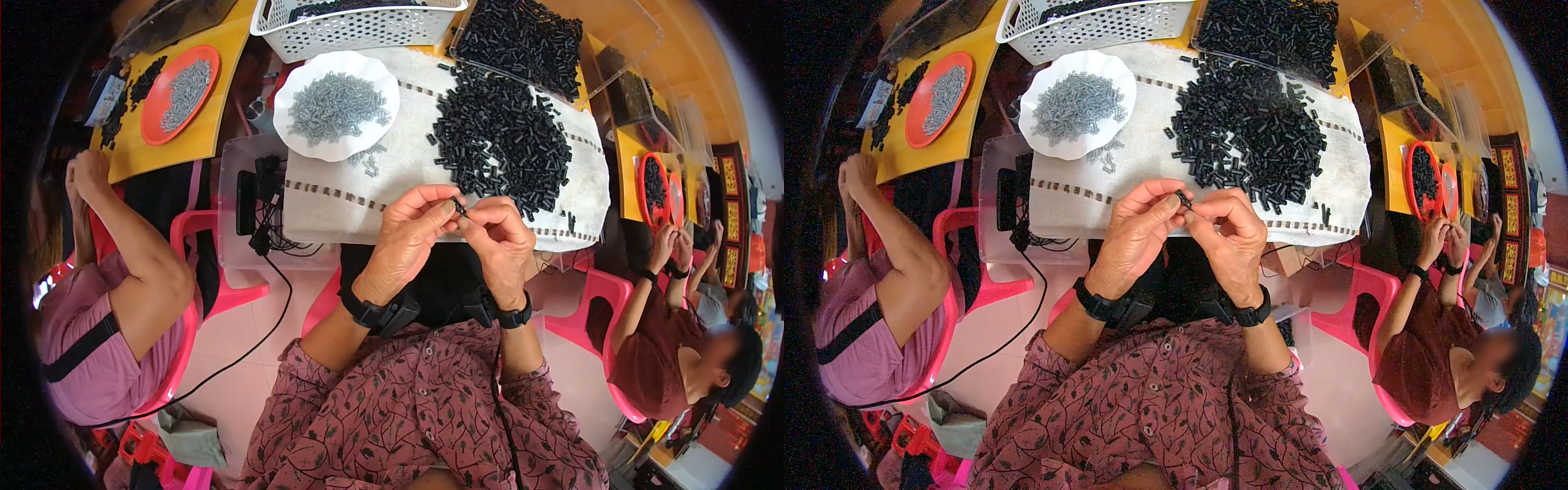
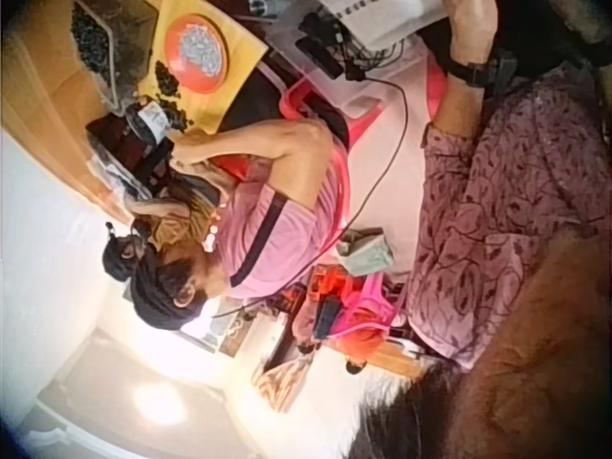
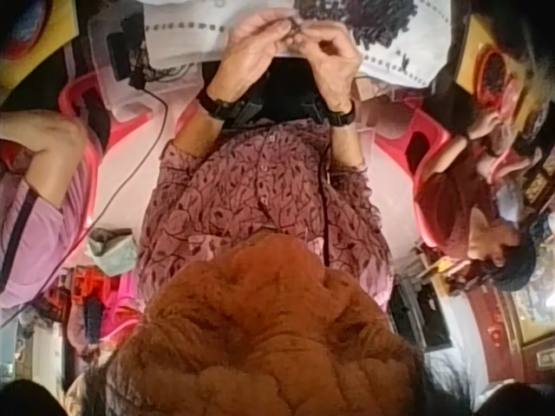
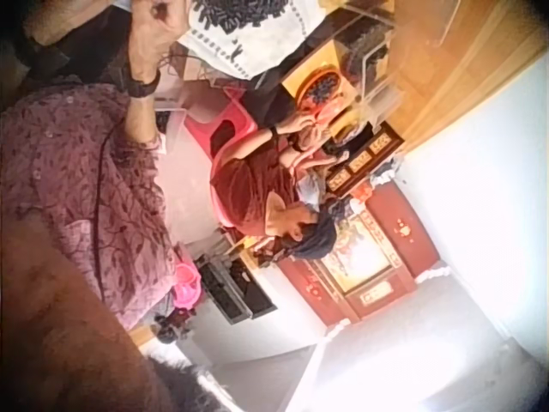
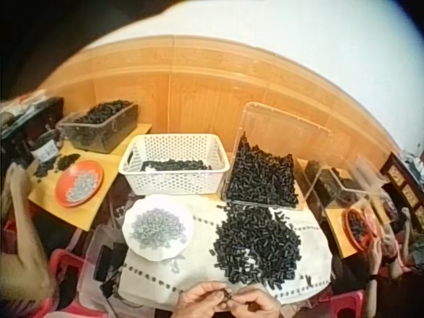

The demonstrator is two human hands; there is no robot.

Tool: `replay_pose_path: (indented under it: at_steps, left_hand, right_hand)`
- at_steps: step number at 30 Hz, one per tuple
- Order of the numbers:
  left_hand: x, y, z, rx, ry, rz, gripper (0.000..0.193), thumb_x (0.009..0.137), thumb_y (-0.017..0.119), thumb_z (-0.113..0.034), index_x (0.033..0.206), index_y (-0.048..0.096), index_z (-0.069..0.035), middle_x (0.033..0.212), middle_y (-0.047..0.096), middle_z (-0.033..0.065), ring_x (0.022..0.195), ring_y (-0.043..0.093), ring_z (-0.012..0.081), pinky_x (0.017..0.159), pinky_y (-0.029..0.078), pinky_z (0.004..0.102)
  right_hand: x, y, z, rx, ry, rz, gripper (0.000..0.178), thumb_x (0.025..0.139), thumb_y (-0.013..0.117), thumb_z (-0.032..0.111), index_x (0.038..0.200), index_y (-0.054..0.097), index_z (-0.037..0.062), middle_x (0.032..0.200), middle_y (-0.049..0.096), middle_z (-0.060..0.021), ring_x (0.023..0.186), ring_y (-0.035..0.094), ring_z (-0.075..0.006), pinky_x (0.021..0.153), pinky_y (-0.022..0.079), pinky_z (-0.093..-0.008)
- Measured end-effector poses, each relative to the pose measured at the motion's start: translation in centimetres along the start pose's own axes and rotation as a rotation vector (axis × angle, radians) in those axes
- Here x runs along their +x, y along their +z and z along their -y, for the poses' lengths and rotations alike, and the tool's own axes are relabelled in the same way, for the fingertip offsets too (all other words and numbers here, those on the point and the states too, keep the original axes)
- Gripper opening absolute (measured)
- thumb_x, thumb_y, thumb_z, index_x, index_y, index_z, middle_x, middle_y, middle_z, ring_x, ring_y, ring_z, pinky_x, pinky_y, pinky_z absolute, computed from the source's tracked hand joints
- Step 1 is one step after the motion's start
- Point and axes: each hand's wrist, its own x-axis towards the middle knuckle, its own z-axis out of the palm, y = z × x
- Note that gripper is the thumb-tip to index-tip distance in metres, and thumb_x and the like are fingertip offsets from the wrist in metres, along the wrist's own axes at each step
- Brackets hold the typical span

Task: Assembling small black plastic components by hand-inserting metal pins.

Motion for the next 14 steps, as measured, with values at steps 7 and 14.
replay_pose_path:
  at_steps: [7, 14]
  left_hand:
    - [0.05, 0.21, 0.25, 0.036, 0.044, -0.013, 0.02, 0.093, 0.059, -0.004, 0.113, 0.061, 0.0, 0.102, 0.065, 0.0072, 0.087, 0.061, 0.0107, 0.079, 0.051, 0.0256]
    - [0.07, -0.06, 0.28, 0.287, 0.167, 0.002, 0.019, 0.093, 0.06, -0.004, 0.111, 0.062, 0.0, 0.101, 0.066, 0.0067, 0.089, 0.063, 0.0116, 0.08, 0.053, 0.0256]
  right_hand:
    - [-0.21, 0.45, -0.28, -0.05, -0.051, -0.062, 0.013, 0.074, 0.067, -0.008, 0.083, 0.065, 0.0017, 0.087, 0.061, -0.0043, 0.072, 0.055, -0.0077, 0.06, 0.043, -0.0201]
    - [-0.2, 0.75, 0.37, -0.35, -0.259, -0.098, 0.015, 0.073, 0.067, -0.006, 0.082, 0.067, 0.0054, 0.09, 0.065, -0.0055, 0.067, 0.059, -0.0128, 0.054, 0.044, -0.0215]
